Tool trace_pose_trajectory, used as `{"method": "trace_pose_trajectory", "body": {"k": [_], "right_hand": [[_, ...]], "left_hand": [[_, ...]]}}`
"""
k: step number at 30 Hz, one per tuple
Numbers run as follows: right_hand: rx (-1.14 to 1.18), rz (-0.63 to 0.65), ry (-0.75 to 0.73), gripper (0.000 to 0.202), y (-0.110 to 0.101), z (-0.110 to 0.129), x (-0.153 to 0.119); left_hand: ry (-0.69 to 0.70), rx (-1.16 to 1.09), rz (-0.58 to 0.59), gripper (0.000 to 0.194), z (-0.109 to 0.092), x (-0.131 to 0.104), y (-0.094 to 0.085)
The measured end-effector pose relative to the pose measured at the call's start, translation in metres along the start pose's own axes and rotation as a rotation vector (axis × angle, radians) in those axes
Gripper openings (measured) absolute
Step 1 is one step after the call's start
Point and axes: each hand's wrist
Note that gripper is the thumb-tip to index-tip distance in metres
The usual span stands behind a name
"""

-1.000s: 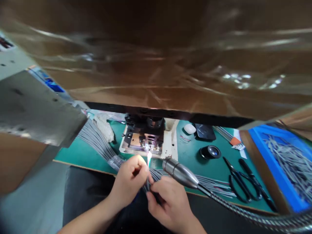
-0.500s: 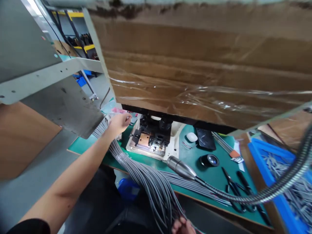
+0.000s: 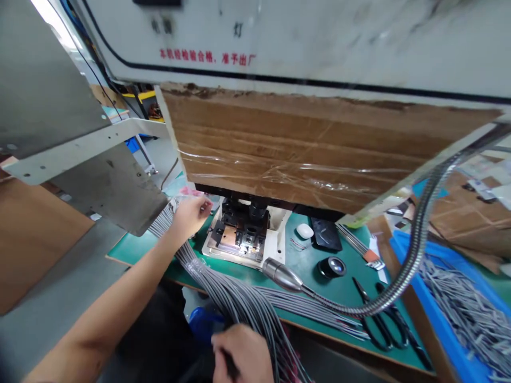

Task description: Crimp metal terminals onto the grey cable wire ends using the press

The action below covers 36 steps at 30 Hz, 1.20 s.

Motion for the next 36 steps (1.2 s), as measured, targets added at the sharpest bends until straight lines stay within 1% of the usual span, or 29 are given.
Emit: {"method": "trace_pose_trajectory", "body": {"k": [2,3,4,5,7,8,10,13,17,19,21,23,25,27,28,30,32,34,36], "right_hand": [[0.005,-0.09,0.095,0.016,-0.001,-0.004,0.03],[0.004,-0.146,0.148,0.018,-0.004,-0.005,0.045],[0.015,-0.194,0.186,0.021,-0.006,-0.007,0.058],[0.035,-0.21,0.211,0.022,-0.009,-0.008,0.07],[0.079,-0.224,0.202,0.022,-0.015,-0.009,0.086],[0.091,-0.22,0.187,0.02,-0.016,-0.01,0.091],[0.075,-0.213,0.16,0.011,-0.02,-0.011,0.096],[-0.043,-0.232,0.136,0.005,-0.024,-0.013,0.094],[-0.275,-0.321,0.114,0.007,-0.034,-0.029,0.09],[-0.363,-0.313,0.082,0.009,-0.039,-0.039,0.089],[-0.425,-0.276,0.032,0.012,-0.041,-0.047,0.09],[-0.479,-0.259,0.002,0.014,-0.042,-0.051,0.09],[-0.521,-0.274,-0.003,0.012,-0.04,-0.051,0.091],[-0.532,-0.305,0.046,0.005,-0.037,-0.049,0.092],[-0.515,-0.33,0.096,0.003,-0.036,-0.048,0.092],[-0.443,-0.389,0.239,0.017,-0.033,-0.048,0.094],[-0.356,-0.417,0.37,0.028,-0.032,-0.049,0.097],[-0.307,-0.401,0.438,0.034,-0.033,-0.049,0.102],[-0.3,-0.377,0.456,0.037,-0.035,-0.048,0.108]], "left_hand": [[0.034,-0.057,0.003,0.027,-0.005,-0.041,-0.001],[0.066,-0.126,0.013,0.028,-0.009,-0.061,0.001],[0.101,-0.274,0.01,0.028,-0.013,-0.079,0.003],[0.128,-0.387,0.012,0.027,-0.018,-0.094,0.006],[0.174,-0.552,0.035,0.024,-0.026,-0.116,0.013],[0.2,-0.587,0.05,0.022,-0.03,-0.121,0.017],[0.266,-0.615,0.06,0.02,-0.037,-0.126,0.025],[0.349,-0.601,0.011,0.021,-0.042,-0.123,0.038],[0.329,-0.549,-0.036,0.027,-0.044,-0.123,0.048],[0.316,-0.538,-0.045,0.025,-0.043,-0.126,0.051],[0.326,-0.521,-0.045,0.021,-0.041,-0.128,0.053],[0.347,-0.49,-0.049,0.02,-0.04,-0.129,0.054],[0.367,-0.461,-0.056,0.019,-0.041,-0.129,0.055],[0.371,-0.442,-0.053,0.019,-0.041,-0.128,0.056],[0.369,-0.435,-0.05,0.02,-0.042,-0.128,0.056],[0.37,-0.423,-0.054,0.02,-0.043,-0.128,0.056],[0.375,-0.41,-0.063,0.019,-0.043,-0.128,0.057],[0.386,-0.401,-0.075,0.018,-0.043,-0.128,0.058],[0.405,-0.39,-0.096,0.017,-0.043,-0.128,0.059]]}}
Point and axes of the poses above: each hand's wrist, its own x-axis towards the middle knuckle, its own y-axis out of the palm, z = x × y, and after that the axes turned 5 degrees about z, right-handed
